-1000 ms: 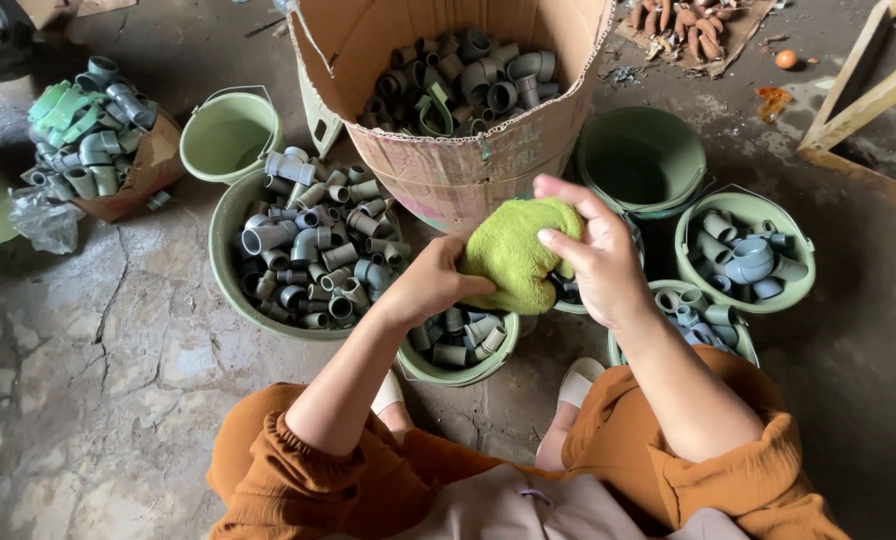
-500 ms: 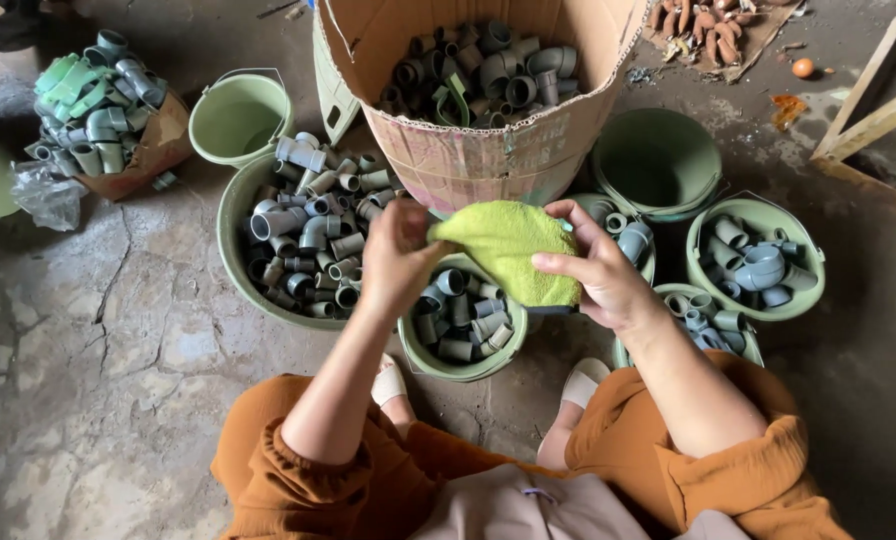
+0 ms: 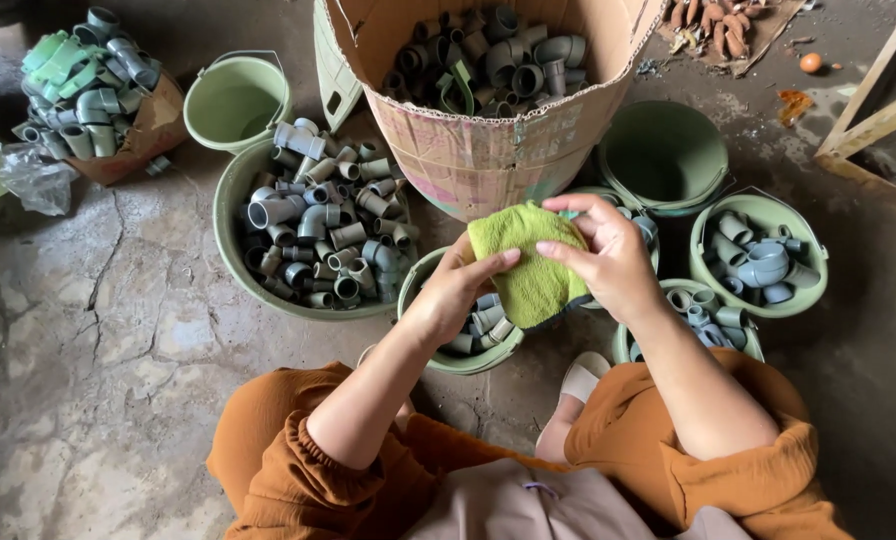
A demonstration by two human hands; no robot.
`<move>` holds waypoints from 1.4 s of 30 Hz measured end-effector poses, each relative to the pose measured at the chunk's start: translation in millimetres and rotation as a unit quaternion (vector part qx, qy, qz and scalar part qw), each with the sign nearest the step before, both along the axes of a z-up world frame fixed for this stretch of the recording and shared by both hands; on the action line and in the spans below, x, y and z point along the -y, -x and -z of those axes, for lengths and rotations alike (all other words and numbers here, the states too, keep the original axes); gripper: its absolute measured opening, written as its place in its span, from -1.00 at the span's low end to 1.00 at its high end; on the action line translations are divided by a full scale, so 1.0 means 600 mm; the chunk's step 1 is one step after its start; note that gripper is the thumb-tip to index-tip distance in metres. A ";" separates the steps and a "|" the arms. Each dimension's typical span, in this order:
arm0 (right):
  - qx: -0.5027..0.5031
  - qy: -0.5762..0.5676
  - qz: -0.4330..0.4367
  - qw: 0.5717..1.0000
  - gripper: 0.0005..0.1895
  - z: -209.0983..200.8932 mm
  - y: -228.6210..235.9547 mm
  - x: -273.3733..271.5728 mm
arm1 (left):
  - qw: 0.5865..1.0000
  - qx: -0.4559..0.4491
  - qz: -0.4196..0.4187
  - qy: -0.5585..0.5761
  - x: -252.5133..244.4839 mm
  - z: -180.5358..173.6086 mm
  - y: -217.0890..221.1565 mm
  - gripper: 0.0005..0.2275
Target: The person sits on the floor and wipes small gray plastic plumbing fittings with a green cloth. They pick each fitting from a bucket, wipe it, and place it into a large cardboard box. The process is repeated for multiple fittings throughout the clip.
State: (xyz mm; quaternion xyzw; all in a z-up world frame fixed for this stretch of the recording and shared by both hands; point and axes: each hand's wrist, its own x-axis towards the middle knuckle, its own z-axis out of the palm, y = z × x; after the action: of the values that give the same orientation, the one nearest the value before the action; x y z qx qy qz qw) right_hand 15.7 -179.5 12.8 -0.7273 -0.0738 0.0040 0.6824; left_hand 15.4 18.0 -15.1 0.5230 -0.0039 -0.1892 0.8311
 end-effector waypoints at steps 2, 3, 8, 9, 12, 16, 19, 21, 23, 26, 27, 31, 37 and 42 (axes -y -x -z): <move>-0.008 0.005 0.015 1.000 -0.40 0.005 0.004 -0.008 | 1.000 0.012 -0.006 0.013 0.004 0.006 -0.001 -0.56; -0.013 0.008 0.029 0.999 -0.32 0.007 0.005 -0.013 | 0.999 0.028 -0.013 0.024 0.006 0.009 -0.003 -0.60; -0.217 -0.288 0.008 0.933 -0.44 -0.036 0.049 -0.074 | 0.977 0.110 -0.075 -0.165 0.032 -0.003 -0.020 -0.64; -0.285 -0.406 0.001 0.868 -0.48 -0.046 0.053 -0.084 | 0.924 0.175 -0.114 -0.320 0.040 0.024 -0.044 -0.61; -0.395 -0.341 0.099 0.847 -0.34 0.034 -0.010 -0.027 | 0.942 0.110 -0.156 -0.275 0.002 0.075 -0.071 -0.56; -0.365 -0.266 0.139 0.881 -0.25 -0.002 -0.021 -0.006 | 0.954 0.042 -0.072 -0.287 -0.003 0.331 -0.108 -0.39; -0.361 -0.274 0.156 0.878 -0.04 -0.020 -0.029 0.004 | 0.855 0.072 0.082 -0.508 0.020 0.470 -0.075 -0.64; -0.340 -0.280 0.138 0.887 0.07 -0.031 -0.028 0.005 | 0.750 0.042 0.156 -0.641 0.044 0.544 -0.058 -0.61; -0.353 -0.270 0.136 0.885 0.03 -0.033 -0.023 0.002 | 0.717 0.039 0.185 -0.671 0.049 0.582 -0.033 -0.62; -0.367 -0.252 0.138 0.885 -0.03 -0.039 -0.032 0.006 | 0.650 0.049 0.223 -0.725 0.057 0.589 -0.031 -0.62; -0.377 -0.246 0.141 0.882 -0.05 -0.038 -0.029 0.005 | 0.617 0.053 0.236 -0.749 0.053 0.586 -0.017 -0.61; -0.376 -0.262 0.158 0.875 -0.10 -0.041 -0.030 0.003 | 0.594 0.025 0.276 -0.755 0.018 0.632 -0.050 -0.49; -0.350 -0.228 0.134 0.899 0.20 -0.077 -0.020 0.002 | 0.891 -0.249 0.204 -0.321 -0.023 0.373 -0.101 -0.58; -0.154 0.041 0.171 0.972 -0.01 -0.016 -0.014 0.020 | 0.988 -0.126 0.077 -0.034 0.003 0.108 -0.059 -0.51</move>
State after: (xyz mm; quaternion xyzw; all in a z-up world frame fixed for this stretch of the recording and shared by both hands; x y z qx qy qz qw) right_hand 23.9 -191.3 22.7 -0.7470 0.1580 0.0021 0.6457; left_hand 51.0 16.1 -79.9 0.5211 0.0672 -0.3176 0.7894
